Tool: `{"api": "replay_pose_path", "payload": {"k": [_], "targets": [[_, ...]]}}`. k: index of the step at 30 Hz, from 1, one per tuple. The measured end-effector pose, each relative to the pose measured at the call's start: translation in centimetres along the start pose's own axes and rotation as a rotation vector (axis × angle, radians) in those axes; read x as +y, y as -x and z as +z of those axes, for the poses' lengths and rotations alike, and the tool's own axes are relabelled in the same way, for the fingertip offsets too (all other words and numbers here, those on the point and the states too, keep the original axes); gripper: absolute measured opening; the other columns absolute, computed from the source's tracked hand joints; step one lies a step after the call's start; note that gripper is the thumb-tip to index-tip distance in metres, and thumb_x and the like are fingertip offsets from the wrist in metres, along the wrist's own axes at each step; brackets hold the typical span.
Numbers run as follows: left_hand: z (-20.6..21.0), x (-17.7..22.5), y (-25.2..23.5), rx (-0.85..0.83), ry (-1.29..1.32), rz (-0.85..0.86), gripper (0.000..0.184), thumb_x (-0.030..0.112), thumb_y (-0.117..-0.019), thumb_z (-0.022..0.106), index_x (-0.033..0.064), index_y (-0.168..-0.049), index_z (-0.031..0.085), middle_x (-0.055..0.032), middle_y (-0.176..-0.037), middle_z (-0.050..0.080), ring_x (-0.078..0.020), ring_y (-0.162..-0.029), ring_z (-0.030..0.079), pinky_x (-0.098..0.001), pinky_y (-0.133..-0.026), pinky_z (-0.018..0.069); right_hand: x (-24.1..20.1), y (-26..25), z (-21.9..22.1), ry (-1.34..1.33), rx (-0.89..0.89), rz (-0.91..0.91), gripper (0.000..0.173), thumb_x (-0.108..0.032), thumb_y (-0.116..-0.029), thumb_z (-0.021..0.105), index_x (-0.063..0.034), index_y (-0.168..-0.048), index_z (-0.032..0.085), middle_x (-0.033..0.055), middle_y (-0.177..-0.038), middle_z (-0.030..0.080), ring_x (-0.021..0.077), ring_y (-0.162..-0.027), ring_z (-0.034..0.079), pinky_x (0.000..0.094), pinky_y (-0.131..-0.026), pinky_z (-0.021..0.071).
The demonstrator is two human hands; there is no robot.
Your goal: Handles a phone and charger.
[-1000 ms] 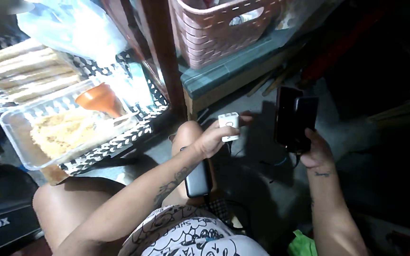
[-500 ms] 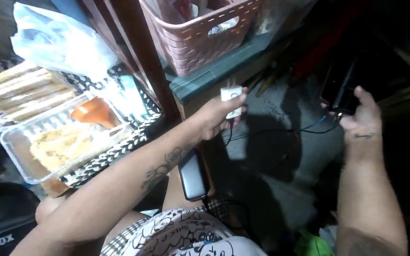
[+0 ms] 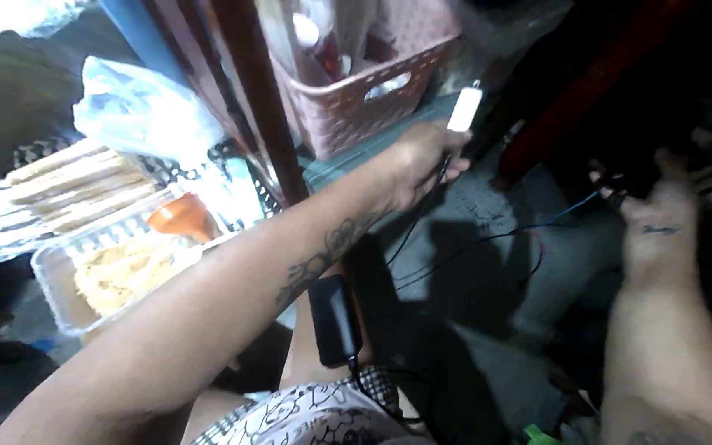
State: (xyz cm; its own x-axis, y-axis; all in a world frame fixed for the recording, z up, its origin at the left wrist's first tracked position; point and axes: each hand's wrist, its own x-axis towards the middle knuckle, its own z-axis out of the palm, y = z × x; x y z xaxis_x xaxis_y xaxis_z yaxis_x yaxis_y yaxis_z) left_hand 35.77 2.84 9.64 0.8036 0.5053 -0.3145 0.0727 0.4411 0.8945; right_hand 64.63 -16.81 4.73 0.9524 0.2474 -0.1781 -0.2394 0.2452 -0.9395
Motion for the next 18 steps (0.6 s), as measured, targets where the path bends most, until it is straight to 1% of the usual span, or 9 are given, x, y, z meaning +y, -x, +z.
{"api": "replay_pose_path", "payload": {"k": [3,5,7,8,10,11,14,16,18], "targets": [[0.5,-0.4,-0.4,-0.099,0.016,0.048,0.029,0.016,-0.1107,0.040,0.0046,-0.136,0.049,-0.0067,-0.107,0.061,-0.0108,-0.086,0.067,-0.0235,-0.077,0.0579,0.3,-1.4,-0.3,-0.059,-0.031,0.038,0.043,-0.029,-0.1067,0.053,-0.0091,-0.143,0.043,0.0173,-0.123,0.063,0.0327,-0.105,0.070,0.0466,-0.081,0.0632],[0.9,-0.9,-0.6,-0.107,0.057,0.060,0.030,0.015,-0.1115,0.036,0.0035,-0.138,0.044,-0.0098,-0.112,0.062,-0.0142,-0.090,0.069,-0.0266,-0.079,0.0592,0.7,-2.2,-0.4,-0.083,-0.043,0.067,0.043,-0.030,-0.1065,0.052,-0.0091,-0.144,0.043,0.0175,-0.124,0.063,0.0324,-0.105,0.070,0.0465,-0.082,0.0632],[1.1,-1.2,-0.8,-0.103,0.083,0.047,0.031,0.014,-0.1110,0.036,0.0035,-0.139,0.044,-0.0125,-0.116,0.063,-0.0175,-0.091,0.069,-0.0288,-0.080,0.0592,0.9,-1.7,-0.3,-0.077,-0.034,0.070,0.042,-0.030,-0.1064,0.053,-0.0088,-0.142,0.044,0.0168,-0.121,0.064,0.0305,-0.101,0.071,0.0442,-0.078,0.0633],[1.1,-1.3,-0.8,-0.106,0.072,0.042,0.032,0.013,-0.1100,0.037,0.0041,-0.139,0.045,-0.0126,-0.117,0.063,-0.0176,-0.091,0.069,-0.0287,-0.079,0.0592,1.0,-1.0,-0.5,-0.061,-0.040,0.062,0.042,-0.030,-0.1061,0.054,-0.0096,-0.142,0.045,0.0161,-0.122,0.065,0.0295,-0.102,0.071,0.0428,-0.079,0.0629],[1.3,-1.4,-0.4,-0.081,0.017,0.033,0.033,0.005,-0.1039,0.044,0.0064,-0.137,0.047,-0.0112,-0.115,0.064,-0.0146,-0.085,0.068,-0.0248,-0.073,0.0579,1.0,0.2,-1.0,-0.038,-0.057,0.052,0.045,-0.032,-0.1049,0.057,-0.0122,-0.144,0.047,0.0138,-0.128,0.063,0.0278,-0.108,0.069,0.0415,-0.085,0.0608],[1.6,-1.3,-0.2,-0.058,0.004,0.028,0.033,0.002,-0.1025,0.047,0.0067,-0.135,0.047,-0.0109,-0.112,0.064,-0.0131,-0.080,0.068,-0.0229,-0.069,0.0572,1.0,-0.3,-1.0,-0.054,-0.041,0.054,0.045,-0.030,-0.1043,0.058,-0.0100,-0.143,0.048,0.0153,-0.128,0.063,0.0290,-0.107,0.068,0.0428,-0.084,0.0608],[2.0,-0.8,0.1,-0.044,0.053,0.026,0.027,0.000,-0.1053,0.047,0.0042,-0.132,0.043,-0.0116,-0.107,0.064,-0.0125,-0.078,0.069,-0.0222,-0.071,0.0578,0.3,-1.4,-0.3,-0.072,0.034,0.101,0.039,-0.026,-0.1047,0.056,-0.0062,-0.137,0.050,0.0172,-0.118,0.063,0.0280,-0.097,0.068,0.0410,-0.077,0.0604],[2.2,-0.6,0.3,-0.037,0.070,0.039,0.025,0.004,-0.1071,0.046,0.0043,-0.132,0.043,-0.0108,-0.101,0.064,-0.0124,-0.078,0.069,-0.0228,-0.073,0.0580,-0.1,-1.2,-0.3,-0.074,0.054,0.109,0.038,-0.025,-0.1051,0.055,-0.0057,-0.138,0.049,0.0178,-0.117,0.063,0.0276,-0.096,0.067,0.0405,-0.075,0.0597],[2.1,-0.8,0.3,-0.038,0.061,0.065,0.026,0.008,-0.1084,0.045,0.0050,-0.134,0.043,-0.0104,-0.103,0.064,-0.0135,-0.083,0.070,-0.0248,-0.078,0.0585,-0.1,-1.1,-0.6,-0.095,0.065,0.102,0.038,-0.024,-0.1046,0.056,-0.0051,-0.137,0.049,0.0179,-0.115,0.063,0.0278,-0.094,0.068,0.0410,-0.074,0.0607]]}}
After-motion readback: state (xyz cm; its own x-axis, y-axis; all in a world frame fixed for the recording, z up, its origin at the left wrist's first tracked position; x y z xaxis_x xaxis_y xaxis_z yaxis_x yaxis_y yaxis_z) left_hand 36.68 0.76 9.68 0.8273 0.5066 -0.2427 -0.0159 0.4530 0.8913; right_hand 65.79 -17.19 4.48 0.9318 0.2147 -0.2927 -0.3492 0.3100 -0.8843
